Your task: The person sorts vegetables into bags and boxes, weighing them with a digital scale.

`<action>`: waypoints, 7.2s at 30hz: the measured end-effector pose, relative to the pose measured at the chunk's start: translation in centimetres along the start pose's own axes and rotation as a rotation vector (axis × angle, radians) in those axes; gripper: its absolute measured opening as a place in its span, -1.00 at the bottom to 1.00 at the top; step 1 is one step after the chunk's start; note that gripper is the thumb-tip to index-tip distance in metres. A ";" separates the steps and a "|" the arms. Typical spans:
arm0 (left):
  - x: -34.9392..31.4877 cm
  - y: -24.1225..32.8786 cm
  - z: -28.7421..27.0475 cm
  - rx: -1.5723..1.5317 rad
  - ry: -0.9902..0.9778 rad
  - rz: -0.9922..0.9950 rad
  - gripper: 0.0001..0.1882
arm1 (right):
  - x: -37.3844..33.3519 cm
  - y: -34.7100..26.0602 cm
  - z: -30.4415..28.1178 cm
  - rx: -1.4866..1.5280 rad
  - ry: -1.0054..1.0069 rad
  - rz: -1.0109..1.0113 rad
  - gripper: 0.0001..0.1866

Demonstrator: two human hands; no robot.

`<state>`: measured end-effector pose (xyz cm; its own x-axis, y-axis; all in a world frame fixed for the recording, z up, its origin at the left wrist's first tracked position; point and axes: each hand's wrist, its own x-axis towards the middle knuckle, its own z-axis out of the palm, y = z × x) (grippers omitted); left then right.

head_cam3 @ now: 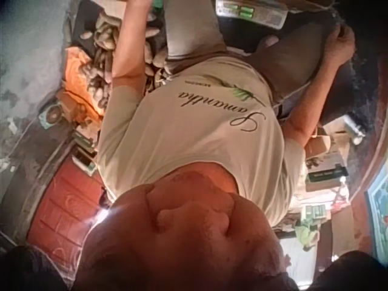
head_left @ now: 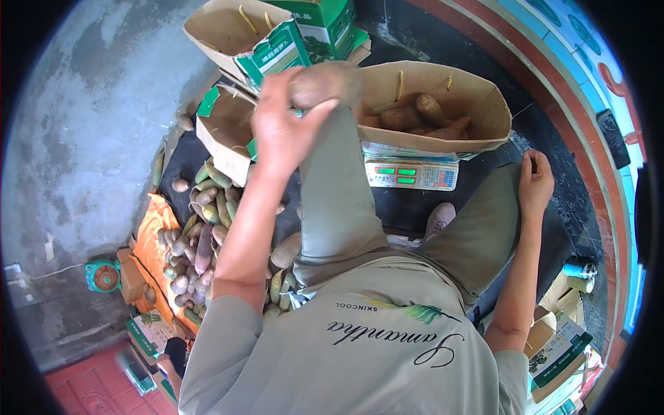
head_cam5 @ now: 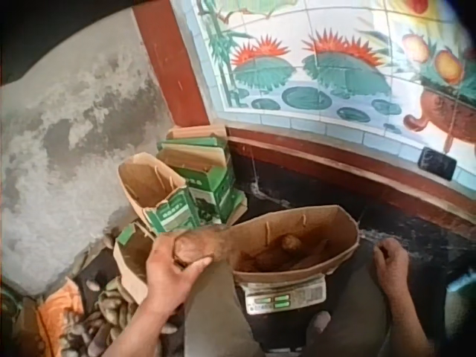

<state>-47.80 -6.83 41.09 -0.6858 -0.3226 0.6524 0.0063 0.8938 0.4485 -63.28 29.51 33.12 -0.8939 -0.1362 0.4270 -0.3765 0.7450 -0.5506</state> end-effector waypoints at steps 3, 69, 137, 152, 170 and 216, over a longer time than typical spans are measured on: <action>1.0 1.1 5.3 -0.022 -0.072 0.039 -0.47 | 0.0 -0.8 -0.6 -0.043 -0.011 0.025 -0.89; -39.9 -18.0 -0.7 0.462 -1.359 -1.174 -0.33 | 1.1 0.8 0.6 -0.351 -0.144 -0.224 -0.80; -42.7 -17.6 -12.5 0.560 -0.847 -1.505 -0.60 | -0.4 1.2 -0.1 -0.298 -0.121 -0.194 -0.82; -51.2 -13.7 -10.3 0.470 -1.088 -1.607 -0.38 | -0.1 0.6 0.1 -0.422 -0.172 -0.274 -0.78; -49.6 -16.5 -4.8 0.478 -1.399 -1.519 -0.07 | 0.0 0.9 -0.7 -0.490 -0.216 -0.381 -0.83; -46.2 -19.4 -7.7 0.475 -0.798 -1.500 -0.53 | 0.2 0.1 0.5 -0.407 -0.241 -0.386 -0.80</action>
<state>-10.62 -11.69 6.93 -0.0583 -0.7881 -0.6128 -0.9983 0.0493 0.0316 -63.65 29.29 32.81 -0.7591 -0.5546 0.3410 -0.6037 0.7957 -0.0498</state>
